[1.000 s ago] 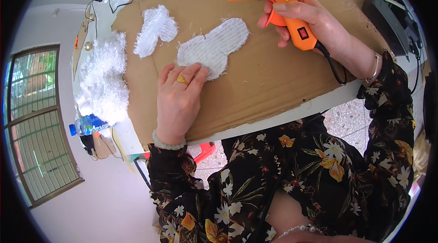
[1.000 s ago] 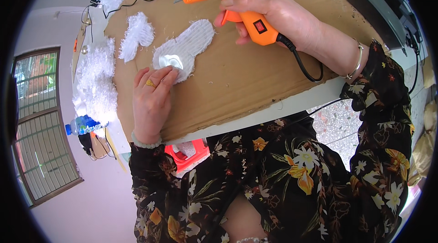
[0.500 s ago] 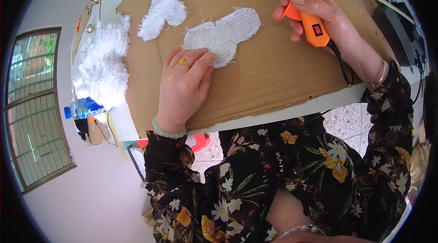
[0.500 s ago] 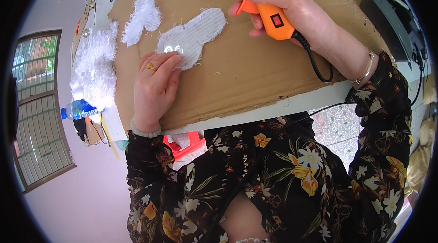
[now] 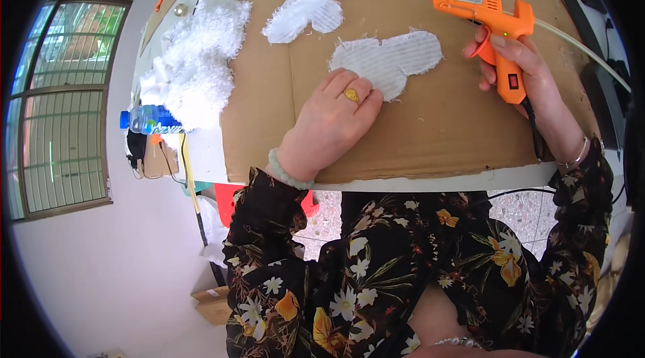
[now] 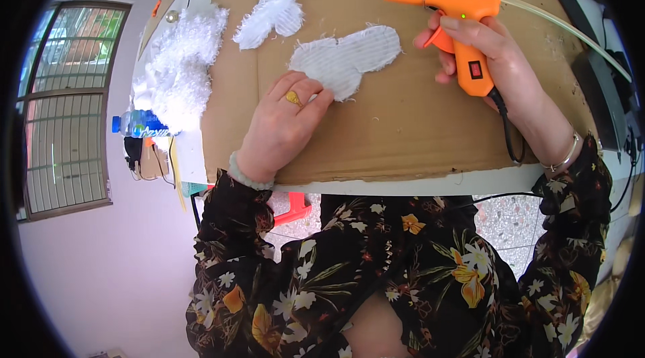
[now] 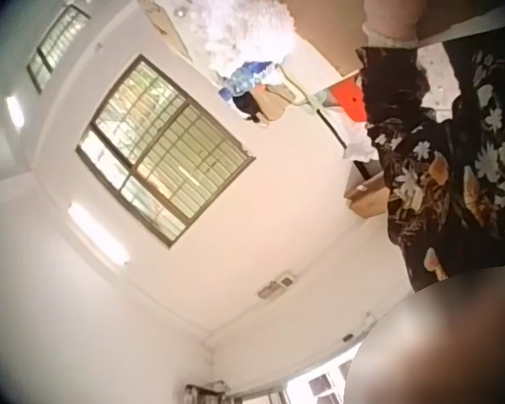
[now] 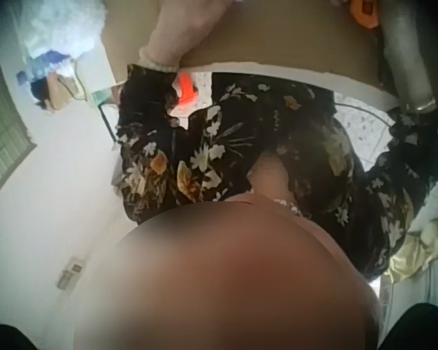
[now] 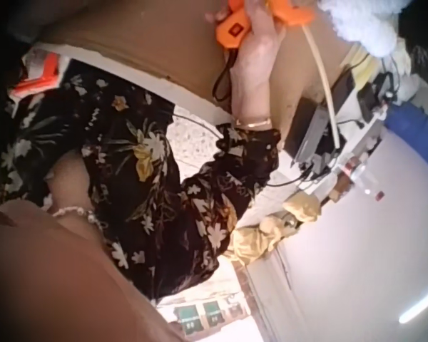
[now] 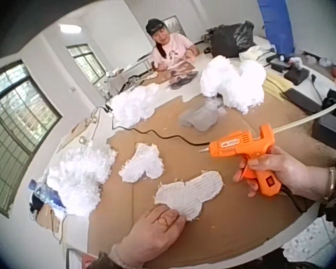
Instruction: Use a hot glue gun to attach small pieces of white cotton or fluff onto a cardboard base to create a textured surface.
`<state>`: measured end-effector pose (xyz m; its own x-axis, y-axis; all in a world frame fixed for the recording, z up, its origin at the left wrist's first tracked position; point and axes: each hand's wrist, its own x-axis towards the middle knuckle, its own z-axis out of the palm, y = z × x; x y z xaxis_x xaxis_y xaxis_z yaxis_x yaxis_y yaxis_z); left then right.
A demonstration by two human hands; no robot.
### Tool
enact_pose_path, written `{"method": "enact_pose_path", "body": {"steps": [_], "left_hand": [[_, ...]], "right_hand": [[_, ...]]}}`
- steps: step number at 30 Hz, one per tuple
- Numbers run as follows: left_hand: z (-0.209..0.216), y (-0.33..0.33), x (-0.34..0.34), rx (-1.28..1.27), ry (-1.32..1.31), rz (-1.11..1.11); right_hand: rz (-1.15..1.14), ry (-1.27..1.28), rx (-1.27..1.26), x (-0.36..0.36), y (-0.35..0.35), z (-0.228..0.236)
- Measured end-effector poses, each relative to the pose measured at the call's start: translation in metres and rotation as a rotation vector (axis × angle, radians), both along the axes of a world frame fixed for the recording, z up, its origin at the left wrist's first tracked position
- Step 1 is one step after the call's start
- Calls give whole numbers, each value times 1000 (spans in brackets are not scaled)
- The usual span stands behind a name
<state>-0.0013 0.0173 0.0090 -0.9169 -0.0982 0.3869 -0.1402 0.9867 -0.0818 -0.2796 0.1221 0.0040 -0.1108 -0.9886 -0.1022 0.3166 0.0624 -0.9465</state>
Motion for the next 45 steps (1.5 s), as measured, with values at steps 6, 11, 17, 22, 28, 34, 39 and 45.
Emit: {"method": "enact_pose_path", "body": {"steps": [6, 11, 17, 22, 28, 34, 39, 45], "left_hand": [[1, 2, -1, 51, -62, 3], [-1, 1, -5, 80, -65, 20], [2, 3, -16, 235, 3, 146], [-4, -1, -28, 173, -63, 144], [-6, -3, -24, 172, -60, 174], [-13, -4, -25, 153, -57, 184], [-12, -1, -26, 101, -39, 171], [-15, 2, -25, 52, -13, 147]], "right_hand": [[-13, 21, 21, 1, 0, 5], [-9, 16, 6, -2, -3, 3], [-30, 19, -10, -2, -3, 6], [-46, 66, -42, -4, 1, 9], [-105, 75, -101, -7, 13, 26], [-277, 132, -362, -36, 41, 48], [-177, 4, -579, -70, 68, 83], [-231, 211, -488, -62, 45, 66]]}}
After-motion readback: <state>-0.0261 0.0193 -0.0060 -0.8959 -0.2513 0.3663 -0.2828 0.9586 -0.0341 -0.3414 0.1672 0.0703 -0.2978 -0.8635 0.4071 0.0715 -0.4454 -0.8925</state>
